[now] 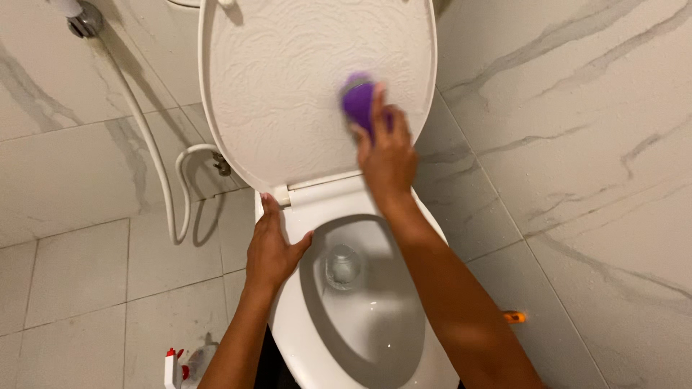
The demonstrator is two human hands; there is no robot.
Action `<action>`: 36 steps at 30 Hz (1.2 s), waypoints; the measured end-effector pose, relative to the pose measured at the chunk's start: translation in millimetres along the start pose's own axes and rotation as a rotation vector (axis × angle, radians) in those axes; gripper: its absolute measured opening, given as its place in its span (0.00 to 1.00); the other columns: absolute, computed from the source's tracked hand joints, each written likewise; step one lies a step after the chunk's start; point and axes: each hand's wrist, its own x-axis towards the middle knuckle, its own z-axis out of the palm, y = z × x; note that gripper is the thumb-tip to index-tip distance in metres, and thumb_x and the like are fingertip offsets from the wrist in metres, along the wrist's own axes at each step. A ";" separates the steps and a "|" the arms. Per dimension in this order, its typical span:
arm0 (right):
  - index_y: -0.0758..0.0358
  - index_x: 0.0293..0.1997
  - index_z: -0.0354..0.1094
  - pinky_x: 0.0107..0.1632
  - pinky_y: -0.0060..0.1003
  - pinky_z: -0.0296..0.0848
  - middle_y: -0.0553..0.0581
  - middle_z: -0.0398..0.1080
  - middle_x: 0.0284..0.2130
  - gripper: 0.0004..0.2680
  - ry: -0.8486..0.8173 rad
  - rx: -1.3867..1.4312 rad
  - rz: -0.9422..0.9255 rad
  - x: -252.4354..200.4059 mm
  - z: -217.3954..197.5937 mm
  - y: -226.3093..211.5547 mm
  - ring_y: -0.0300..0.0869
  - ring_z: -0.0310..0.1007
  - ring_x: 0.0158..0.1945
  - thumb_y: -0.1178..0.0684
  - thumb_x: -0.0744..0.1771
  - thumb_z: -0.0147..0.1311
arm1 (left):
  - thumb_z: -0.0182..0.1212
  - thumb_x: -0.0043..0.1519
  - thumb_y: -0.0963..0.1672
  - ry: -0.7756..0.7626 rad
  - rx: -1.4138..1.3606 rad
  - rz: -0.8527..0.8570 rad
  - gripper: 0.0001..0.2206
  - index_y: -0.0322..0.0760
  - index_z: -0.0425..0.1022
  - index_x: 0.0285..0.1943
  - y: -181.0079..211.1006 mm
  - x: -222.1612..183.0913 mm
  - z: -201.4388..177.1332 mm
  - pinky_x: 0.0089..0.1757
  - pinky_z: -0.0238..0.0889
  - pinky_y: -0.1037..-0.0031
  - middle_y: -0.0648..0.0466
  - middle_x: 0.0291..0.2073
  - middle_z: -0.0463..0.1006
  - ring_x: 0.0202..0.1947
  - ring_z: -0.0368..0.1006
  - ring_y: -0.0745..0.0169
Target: The person cleans the lid and inner rim of a toilet using a brush and a spray bottle.
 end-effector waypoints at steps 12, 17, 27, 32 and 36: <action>0.49 0.78 0.46 0.44 0.56 0.81 0.61 0.69 0.50 0.30 -0.003 0.023 0.014 -6.4 1.4 -30.6 0.58 0.78 0.51 0.39 0.69 0.60 | 0.71 0.58 0.49 -0.009 -0.055 -0.060 0.53 0.28 0.30 0.83 0.4 1.4 -5.8 0.66 0.55 0.48 0.30 0.72 0.59 0.74 0.55 0.35; 0.45 0.75 0.55 0.49 0.50 0.81 0.59 0.69 0.52 0.29 -0.055 -0.114 -0.123 -45.9 26.3 -37.5 0.55 0.76 0.53 0.41 0.65 0.64 | 0.71 0.58 0.49 -0.033 -0.096 -0.060 0.54 0.29 0.29 0.83 6.4 -0.7 -10.2 0.67 0.53 0.52 0.33 0.75 0.56 0.76 0.53 0.39; 0.45 0.76 0.53 0.52 0.58 0.78 0.61 0.69 0.52 0.29 -0.045 -0.039 -0.115 -39.0 34.5 -79.7 0.61 0.74 0.54 0.43 0.65 0.64 | 0.71 0.57 0.49 -0.020 -0.162 -0.016 0.51 0.24 0.37 0.82 -16.1 0.6 -2.9 0.71 0.47 0.57 0.34 0.77 0.52 0.77 0.50 0.41; 0.39 0.73 0.59 0.55 0.50 0.76 0.55 0.69 0.52 0.28 -0.099 -0.139 -0.227 -62.0 31.5 -58.1 0.55 0.72 0.56 0.42 0.64 0.64 | 0.71 0.57 0.49 -0.008 -0.200 -0.008 0.50 0.26 0.39 0.82 -20.1 -1.0 -3.8 0.71 0.48 0.56 0.34 0.75 0.56 0.76 0.52 0.41; 0.46 0.77 0.52 0.50 0.55 0.79 0.62 0.70 0.51 0.31 -0.083 -0.039 -0.127 -34.2 11.4 -76.2 0.58 0.74 0.54 0.47 0.65 0.67 | 0.72 0.57 0.48 -0.006 -0.199 0.029 0.48 0.22 0.42 0.80 -22.3 1.9 -3.9 0.71 0.45 0.54 0.30 0.74 0.57 0.76 0.51 0.35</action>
